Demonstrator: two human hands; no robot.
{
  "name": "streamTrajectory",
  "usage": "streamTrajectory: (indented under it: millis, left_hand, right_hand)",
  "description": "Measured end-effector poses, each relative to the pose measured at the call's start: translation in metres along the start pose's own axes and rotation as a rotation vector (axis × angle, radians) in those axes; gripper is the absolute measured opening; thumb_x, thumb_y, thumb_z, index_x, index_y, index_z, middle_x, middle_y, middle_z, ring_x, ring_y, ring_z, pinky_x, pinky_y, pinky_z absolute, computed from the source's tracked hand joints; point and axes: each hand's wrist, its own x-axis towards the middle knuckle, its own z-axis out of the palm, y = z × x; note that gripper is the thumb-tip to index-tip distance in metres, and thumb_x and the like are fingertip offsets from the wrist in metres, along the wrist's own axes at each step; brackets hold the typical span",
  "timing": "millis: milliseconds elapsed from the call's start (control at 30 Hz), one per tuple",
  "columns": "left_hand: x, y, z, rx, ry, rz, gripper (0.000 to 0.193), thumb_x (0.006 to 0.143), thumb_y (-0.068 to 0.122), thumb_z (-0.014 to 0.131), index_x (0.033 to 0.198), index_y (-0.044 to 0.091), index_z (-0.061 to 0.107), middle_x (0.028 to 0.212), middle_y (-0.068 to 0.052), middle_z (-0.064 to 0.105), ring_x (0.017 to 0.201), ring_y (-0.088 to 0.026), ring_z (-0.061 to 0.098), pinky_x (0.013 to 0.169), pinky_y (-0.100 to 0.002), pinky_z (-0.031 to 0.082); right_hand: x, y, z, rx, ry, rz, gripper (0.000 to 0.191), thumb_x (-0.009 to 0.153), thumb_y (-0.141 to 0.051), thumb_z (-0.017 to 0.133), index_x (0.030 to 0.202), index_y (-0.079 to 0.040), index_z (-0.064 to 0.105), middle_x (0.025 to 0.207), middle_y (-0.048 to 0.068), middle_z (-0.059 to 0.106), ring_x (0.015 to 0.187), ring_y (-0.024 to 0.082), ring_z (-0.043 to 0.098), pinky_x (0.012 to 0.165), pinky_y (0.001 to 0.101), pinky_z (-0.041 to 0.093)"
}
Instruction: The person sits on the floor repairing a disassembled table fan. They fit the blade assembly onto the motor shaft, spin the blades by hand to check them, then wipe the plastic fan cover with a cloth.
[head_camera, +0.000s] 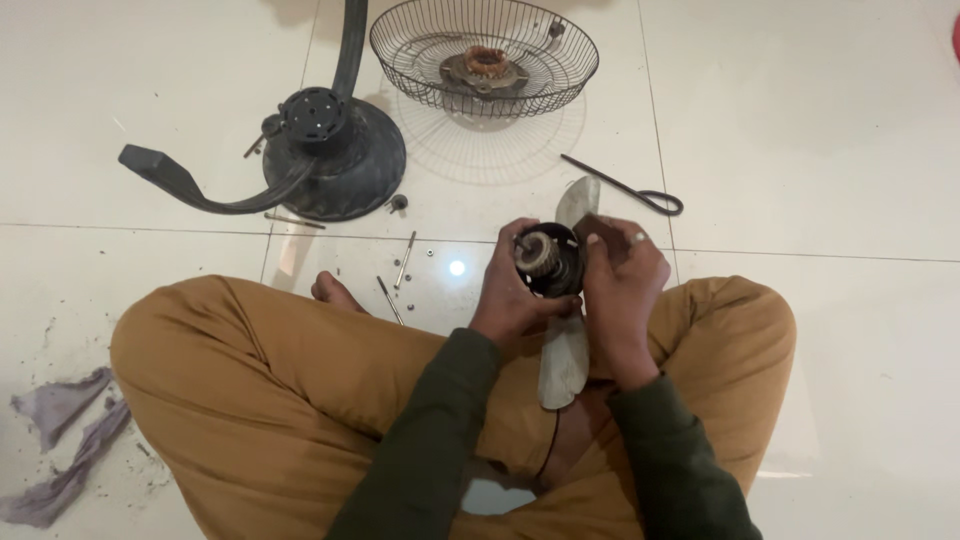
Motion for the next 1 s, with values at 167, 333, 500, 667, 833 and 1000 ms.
streamTrajectory:
  millis: [167, 333, 500, 667, 833, 1000]
  left_hand:
    - [0.002, 0.000, -0.007, 0.052, 0.014, -0.038, 0.102, 0.054, 0.011, 0.095, 0.140, 0.007, 0.041, 0.124, -0.011, 0.063, 0.117, -0.023, 0.064, 0.100, -0.036, 0.057]
    - [-0.001, -0.005, -0.006, 0.200, -0.120, 0.096, 0.104, 0.053, 0.019, 0.097, 0.142, 0.007, 0.045, 0.127, -0.013, 0.064, 0.119, -0.026, 0.066, 0.104, -0.036, 0.055]
    - [-0.003, -0.012, -0.003, 0.155, -0.296, 0.051, 0.102, 0.058, 0.026, 0.098, 0.144, 0.007, 0.046, 0.134, -0.014, 0.063, 0.128, -0.026, 0.062, 0.110, -0.038, 0.052]
    - [-0.006, -0.015, 0.000, 0.161, -0.256, 0.107, 0.110, 0.059, 0.029, 0.100, 0.146, 0.001, 0.038, 0.143, -0.017, 0.048, 0.135, -0.032, 0.053, 0.114, -0.041, 0.048]
    - [-0.011, -0.006, 0.006, 0.292, -0.199, -0.134, 0.115, 0.055, 0.035, 0.097, 0.144, 0.001, 0.033, 0.138, -0.016, 0.049, 0.126, -0.029, 0.059, 0.106, -0.037, 0.053]
    - [-0.014, 0.000, 0.007, 0.365, -0.192, -0.156, 0.120, 0.057, 0.032, 0.098, 0.151, 0.001, 0.030, 0.137, -0.016, 0.058, 0.128, -0.027, 0.059, 0.109, -0.036, 0.049]
  right_hand:
    - [-0.003, 0.018, -0.001, 0.014, -0.034, 0.059, 0.020, 0.094, -0.004, 0.066, 0.111, 0.005, 0.070, 0.100, 0.017, 0.076, 0.092, 0.022, 0.075, 0.082, 0.0326, 0.058]
    - [0.018, 0.045, 0.001, -0.080, -0.046, 0.107, 0.022, 0.088, -0.006, 0.072, 0.107, 0.004, 0.071, 0.094, 0.019, 0.075, 0.088, 0.024, 0.074, 0.081, 0.0366, 0.057]
    - [0.021, 0.056, 0.001, 0.269, -0.131, 0.200, 0.018, 0.091, -0.007, 0.068, 0.107, 0.002, 0.069, 0.101, 0.015, 0.075, 0.094, 0.019, 0.071, 0.084, 0.0327, 0.057]
    - [0.017, 0.049, 0.003, 0.258, -0.142, 0.257, 0.017, 0.093, -0.007, 0.069, 0.107, 0.003, 0.069, 0.097, 0.013, 0.075, 0.090, 0.017, 0.070, 0.081, 0.0312, 0.056]
    - [0.016, 0.038, 0.007, 0.002, -0.066, 0.172, 0.016, 0.093, -0.006, 0.069, 0.107, 0.003, 0.070, 0.090, 0.015, 0.075, 0.083, 0.019, 0.074, 0.077, 0.0326, 0.058]
    - [0.016, 0.031, 0.000, 0.152, -0.057, 0.210, 0.018, 0.094, -0.006, 0.068, 0.109, 0.004, 0.067, 0.095, 0.011, 0.075, 0.086, 0.015, 0.072, 0.077, 0.0294, 0.059]
